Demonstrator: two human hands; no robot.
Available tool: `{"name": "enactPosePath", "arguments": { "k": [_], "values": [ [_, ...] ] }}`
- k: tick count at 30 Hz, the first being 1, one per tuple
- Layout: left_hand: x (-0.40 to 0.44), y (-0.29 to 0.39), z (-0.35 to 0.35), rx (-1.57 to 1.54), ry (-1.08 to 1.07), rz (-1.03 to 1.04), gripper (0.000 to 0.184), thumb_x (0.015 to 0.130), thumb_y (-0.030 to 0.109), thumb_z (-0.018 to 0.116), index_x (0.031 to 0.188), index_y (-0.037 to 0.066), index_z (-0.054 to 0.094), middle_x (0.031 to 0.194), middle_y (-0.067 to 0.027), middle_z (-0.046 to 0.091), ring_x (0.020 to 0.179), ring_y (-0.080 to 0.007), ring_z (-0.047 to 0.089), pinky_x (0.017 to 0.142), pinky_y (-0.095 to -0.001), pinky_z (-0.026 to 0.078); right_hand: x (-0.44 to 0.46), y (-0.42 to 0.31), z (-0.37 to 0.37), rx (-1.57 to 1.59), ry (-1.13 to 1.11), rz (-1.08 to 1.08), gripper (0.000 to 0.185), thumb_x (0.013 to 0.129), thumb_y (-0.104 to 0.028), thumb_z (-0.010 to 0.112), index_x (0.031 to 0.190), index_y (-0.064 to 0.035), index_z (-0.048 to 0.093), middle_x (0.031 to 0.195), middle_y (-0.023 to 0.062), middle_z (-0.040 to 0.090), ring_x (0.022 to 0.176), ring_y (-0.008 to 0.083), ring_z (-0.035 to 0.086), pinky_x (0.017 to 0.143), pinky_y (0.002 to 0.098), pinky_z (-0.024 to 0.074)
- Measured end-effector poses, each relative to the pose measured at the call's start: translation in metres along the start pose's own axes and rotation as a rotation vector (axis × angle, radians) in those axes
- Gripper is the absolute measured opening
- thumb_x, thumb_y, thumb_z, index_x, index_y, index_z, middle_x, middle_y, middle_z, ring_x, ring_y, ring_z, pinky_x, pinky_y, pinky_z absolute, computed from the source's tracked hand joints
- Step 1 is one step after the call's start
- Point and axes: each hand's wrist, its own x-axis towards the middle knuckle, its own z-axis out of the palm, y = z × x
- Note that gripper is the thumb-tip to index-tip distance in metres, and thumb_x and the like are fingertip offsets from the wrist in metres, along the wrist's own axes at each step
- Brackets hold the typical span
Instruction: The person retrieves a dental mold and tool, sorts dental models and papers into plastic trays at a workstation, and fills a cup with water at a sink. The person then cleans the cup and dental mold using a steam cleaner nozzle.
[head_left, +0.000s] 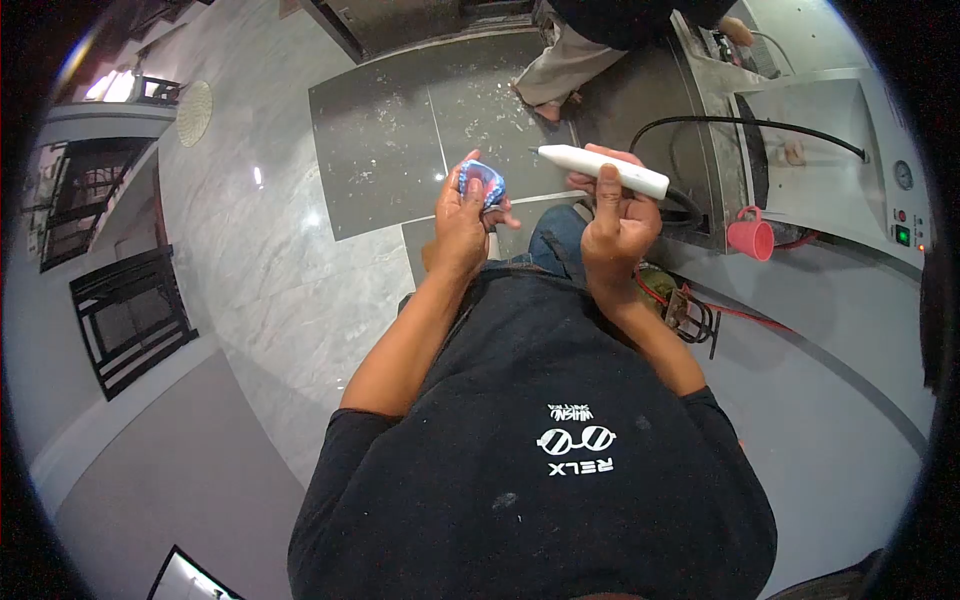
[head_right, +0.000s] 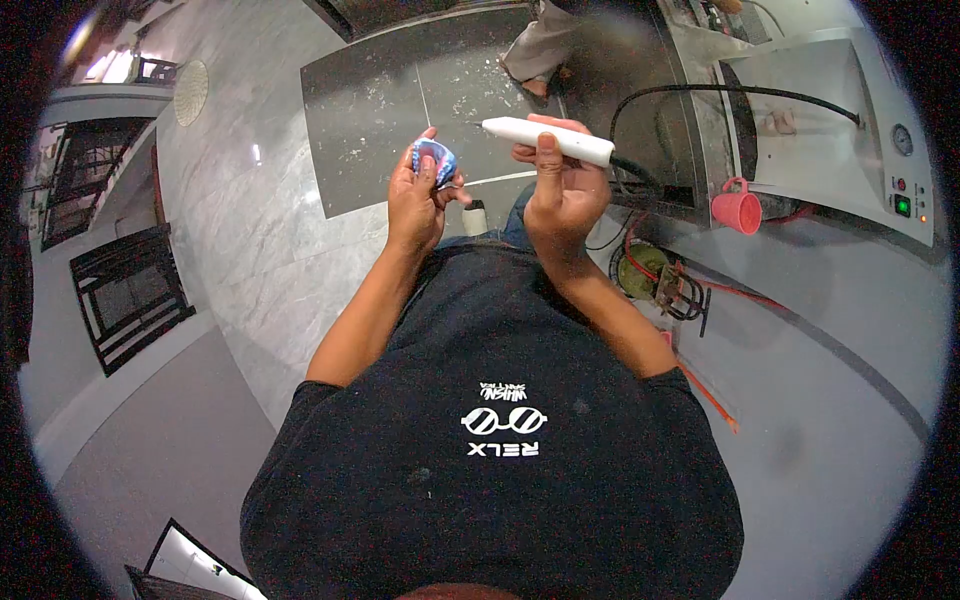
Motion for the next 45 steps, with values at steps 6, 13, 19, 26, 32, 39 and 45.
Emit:
{"name": "enactPosePath", "arguments": {
  "k": [6,13,19,26,32,39,45],
  "values": [
    [0.006,-0.002,-0.007,0.126,0.073,-0.048,0.028,0.095,0.009,0.054,0.119,-0.003,0.048,0.083,-0.0115,0.062,0.063,-0.0168,0.06,0.045,-0.0254,0.046,-0.004,0.0,-0.004,-0.075,-0.009,-0.01,0.026,0.1,-0.016,0.049,0.109,0.0068,0.057,0.103,0.0135,0.065,0.083,0.015,0.065,0.077,0.0265,0.0538],
    [0.0,0.005,-0.006,-0.075,-0.048,-0.107,0.03,0.094,0.009,0.056,0.119,-0.005,0.049,0.086,-0.0121,0.063,0.065,-0.0172,0.061,0.049,-0.0252,0.047,-0.008,0.002,-0.011,-0.039,0.061,-0.017,0.023,0.098,-0.015,0.054,0.106,0.0057,0.057,0.099,0.0126,0.065,0.08,0.0148,0.064,0.075,0.0259,0.0527],
    [-0.001,0.001,0.0,0.011,-0.047,0.008,0.038,0.093,0.01,0.061,0.124,-0.006,0.047,0.102,-0.0166,0.063,0.08,-0.023,0.067,0.065,-0.0314,0.059,-0.015,0.004,-0.012,-0.062,0.042,-0.045,0.022,0.098,-0.015,0.055,0.107,0.0051,0.059,0.098,0.011,0.065,0.08,0.0137,0.064,0.075,0.0251,0.0516],
    [-0.01,0.001,0.02,0.228,-0.018,0.287,0.044,0.088,0.003,0.066,0.125,-0.007,0.045,0.116,-0.0184,0.058,0.09,-0.0236,0.066,0.075,-0.033,0.06,-0.019,0.008,-0.017,-0.106,0.003,-0.102,0.022,0.097,-0.014,0.056,0.107,0.0054,0.059,0.102,0.0115,0.065,0.085,0.0141,0.064,0.075,0.0253,0.053],
    [-0.015,0.0,0.027,0.4,0.007,0.482,0.047,0.085,0.004,0.07,0.123,-0.006,0.044,0.104,-0.0143,0.057,0.094,-0.0234,0.066,0.079,-0.0322,0.059,-0.018,0.013,-0.023,-0.223,0.033,-0.186,0.021,0.096,-0.014,0.058,0.106,0.0038,0.06,0.101,0.0102,0.065,0.086,0.0145,0.064,0.075,0.0252,0.0515],
    [-0.017,0.003,0.026,0.461,0.027,0.415,0.046,0.086,0.003,0.068,0.125,-0.004,0.045,0.103,-0.0125,0.057,0.097,-0.0233,0.066,0.08,-0.0312,0.06,-0.022,0.013,-0.017,-0.269,-0.069,-0.235,0.019,0.092,-0.014,0.062,0.1,0.0024,0.063,0.095,0.0126,0.067,0.083,0.0165,0.065,0.072,0.0262,0.0503],
    [-0.017,0.004,0.024,0.462,0.005,0.426,0.042,0.087,0.002,0.067,0.124,-0.003,0.048,0.106,-0.0141,0.059,0.096,-0.0223,0.066,0.08,-0.0315,0.06,-0.024,0.013,-0.014,-0.353,-0.06,-0.215,0.016,0.092,-0.015,0.062,0.098,0.0005,0.064,0.092,0.0117,0.068,0.075,0.0175,0.066,0.069,0.0276,0.0515]
  ]
}}
